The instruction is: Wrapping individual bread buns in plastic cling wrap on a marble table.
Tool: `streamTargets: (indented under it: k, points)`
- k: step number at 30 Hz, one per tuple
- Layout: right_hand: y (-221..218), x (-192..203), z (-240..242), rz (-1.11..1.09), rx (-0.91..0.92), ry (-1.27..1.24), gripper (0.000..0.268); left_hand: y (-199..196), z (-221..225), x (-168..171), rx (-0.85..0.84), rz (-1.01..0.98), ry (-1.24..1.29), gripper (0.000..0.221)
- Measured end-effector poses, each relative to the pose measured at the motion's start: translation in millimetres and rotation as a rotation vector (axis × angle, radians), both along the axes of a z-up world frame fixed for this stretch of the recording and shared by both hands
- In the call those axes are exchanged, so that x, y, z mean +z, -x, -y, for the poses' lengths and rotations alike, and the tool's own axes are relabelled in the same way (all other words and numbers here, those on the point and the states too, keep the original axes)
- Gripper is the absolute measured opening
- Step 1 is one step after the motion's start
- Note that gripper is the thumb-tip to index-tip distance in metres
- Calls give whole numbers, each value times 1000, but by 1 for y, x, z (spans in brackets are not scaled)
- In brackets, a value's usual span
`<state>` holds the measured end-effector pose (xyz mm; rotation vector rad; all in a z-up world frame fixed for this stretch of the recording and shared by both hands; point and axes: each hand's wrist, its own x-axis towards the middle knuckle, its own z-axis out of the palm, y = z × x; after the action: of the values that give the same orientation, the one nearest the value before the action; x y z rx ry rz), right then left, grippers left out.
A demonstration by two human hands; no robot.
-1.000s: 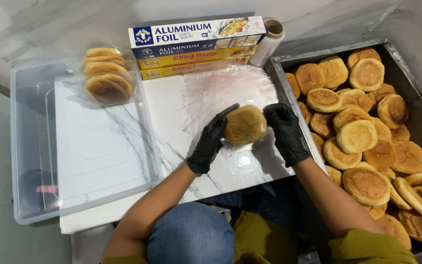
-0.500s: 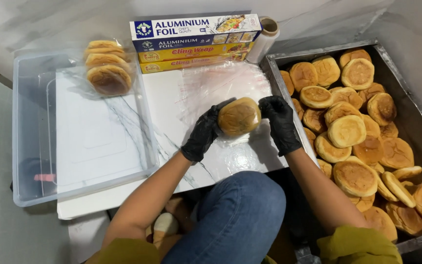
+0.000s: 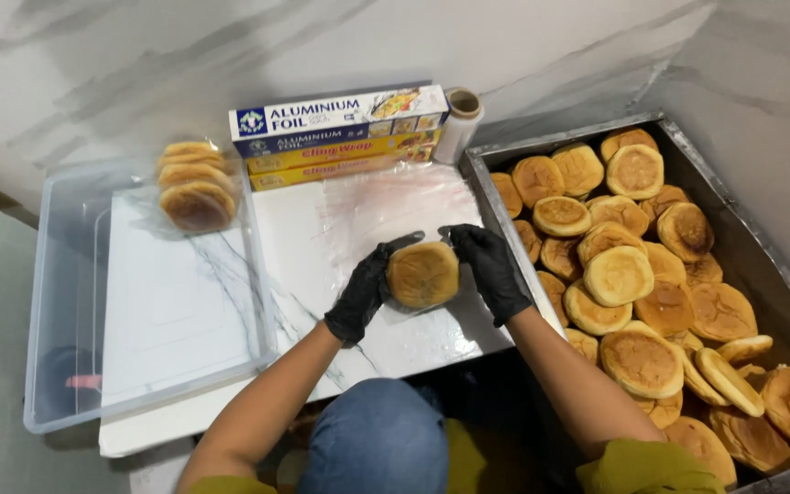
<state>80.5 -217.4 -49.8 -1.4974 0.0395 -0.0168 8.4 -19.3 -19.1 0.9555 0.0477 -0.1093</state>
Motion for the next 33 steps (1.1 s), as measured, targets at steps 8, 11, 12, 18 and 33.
streamTargets:
  k: [8, 11, 12, 18, 33]
  points:
    - [8, 29, -3, 47, -95, -105, 12, 4, 25, -15, 23, 151, -330, 47]
    - [1, 2, 0, -11, -181, -114, 14, -12, 24, -70, 10, 9, -196, 42]
    - [-4, -8, -2, -30, -217, -112, 16, -21, 21, -92, 12, 72, -322, 49]
    - [2, -3, -8, -55, -203, -64, 14, 8, 25, -54, 64, 259, -678, 58]
    - [20, 51, -12, -72, -120, -49, 20, 10, 4, -14, -80, -184, -111, 41]
